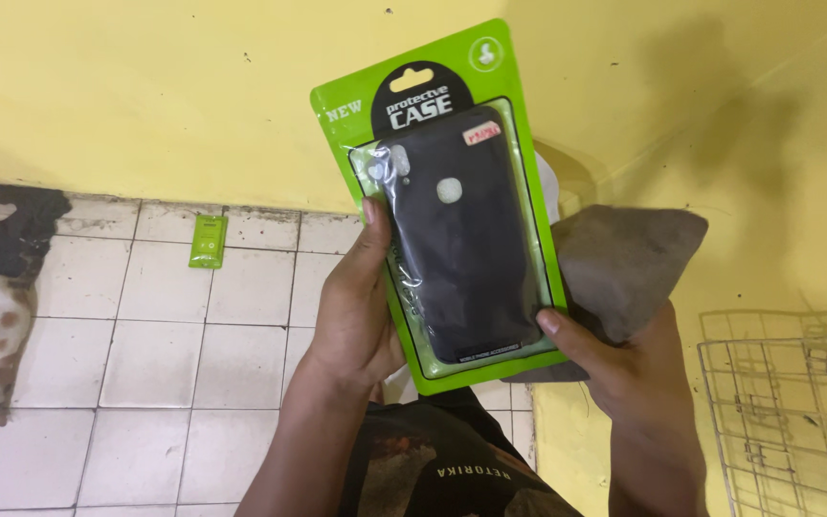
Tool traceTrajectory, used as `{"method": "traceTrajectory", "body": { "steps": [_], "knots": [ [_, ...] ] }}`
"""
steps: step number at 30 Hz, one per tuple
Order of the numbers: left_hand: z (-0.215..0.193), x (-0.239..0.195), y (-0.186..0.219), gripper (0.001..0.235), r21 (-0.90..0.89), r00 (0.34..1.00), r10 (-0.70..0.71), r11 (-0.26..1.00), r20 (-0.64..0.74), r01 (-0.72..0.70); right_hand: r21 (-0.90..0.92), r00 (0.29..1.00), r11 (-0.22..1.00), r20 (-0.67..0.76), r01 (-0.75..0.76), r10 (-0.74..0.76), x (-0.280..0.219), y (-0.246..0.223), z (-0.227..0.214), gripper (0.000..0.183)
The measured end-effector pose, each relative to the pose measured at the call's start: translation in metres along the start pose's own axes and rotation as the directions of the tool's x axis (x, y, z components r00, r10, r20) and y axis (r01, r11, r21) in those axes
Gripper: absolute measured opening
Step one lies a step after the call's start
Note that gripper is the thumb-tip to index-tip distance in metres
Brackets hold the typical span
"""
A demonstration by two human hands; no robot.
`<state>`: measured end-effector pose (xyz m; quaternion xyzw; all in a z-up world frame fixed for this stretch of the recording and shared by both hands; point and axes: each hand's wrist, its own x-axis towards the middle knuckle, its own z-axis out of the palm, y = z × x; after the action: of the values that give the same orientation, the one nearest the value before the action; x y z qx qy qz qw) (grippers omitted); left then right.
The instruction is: The person picks up packaged phone cases from a white plastic chair, wipes each package with a cloth, and hangs them on a wall-mounted wire grid display. The process is repeated for multiple cases of different colors and designs.
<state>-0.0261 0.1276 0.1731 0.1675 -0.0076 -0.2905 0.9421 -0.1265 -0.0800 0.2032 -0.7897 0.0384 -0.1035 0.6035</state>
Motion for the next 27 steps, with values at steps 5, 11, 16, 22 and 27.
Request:
{"method": "traceTrajectory", "body": {
  "steps": [5,11,16,22,27],
  "knots": [
    [0.009,0.004,0.0,0.061,0.116,0.999,0.042,0.992,-0.005,-0.041,-0.034,0.999,0.999,-0.038,0.01,-0.011,-0.003,0.003,0.0,0.041],
    [0.002,0.011,-0.007,0.058,0.108,1.0,-0.001,0.994,-0.017,0.002,0.243,0.99,0.969,0.142,-0.049,0.014,-0.009,0.0,-0.009,0.054],
    [-0.005,0.015,-0.013,0.055,0.015,0.999,-0.054,0.998,0.005,0.054,0.328,0.987,0.942,0.156,-0.077,0.027,-0.015,0.005,-0.012,0.06],
    [-0.008,0.018,-0.02,0.055,0.051,0.997,-0.071,0.996,-0.029,0.073,0.307,0.993,0.946,0.095,-0.101,0.075,-0.018,0.011,-0.008,0.058],
    [-0.005,0.018,-0.027,0.067,0.506,0.973,0.211,0.852,-0.098,-0.134,0.047,0.996,0.997,-0.056,-0.065,0.068,-0.017,0.005,-0.001,0.048]
  ]
}}
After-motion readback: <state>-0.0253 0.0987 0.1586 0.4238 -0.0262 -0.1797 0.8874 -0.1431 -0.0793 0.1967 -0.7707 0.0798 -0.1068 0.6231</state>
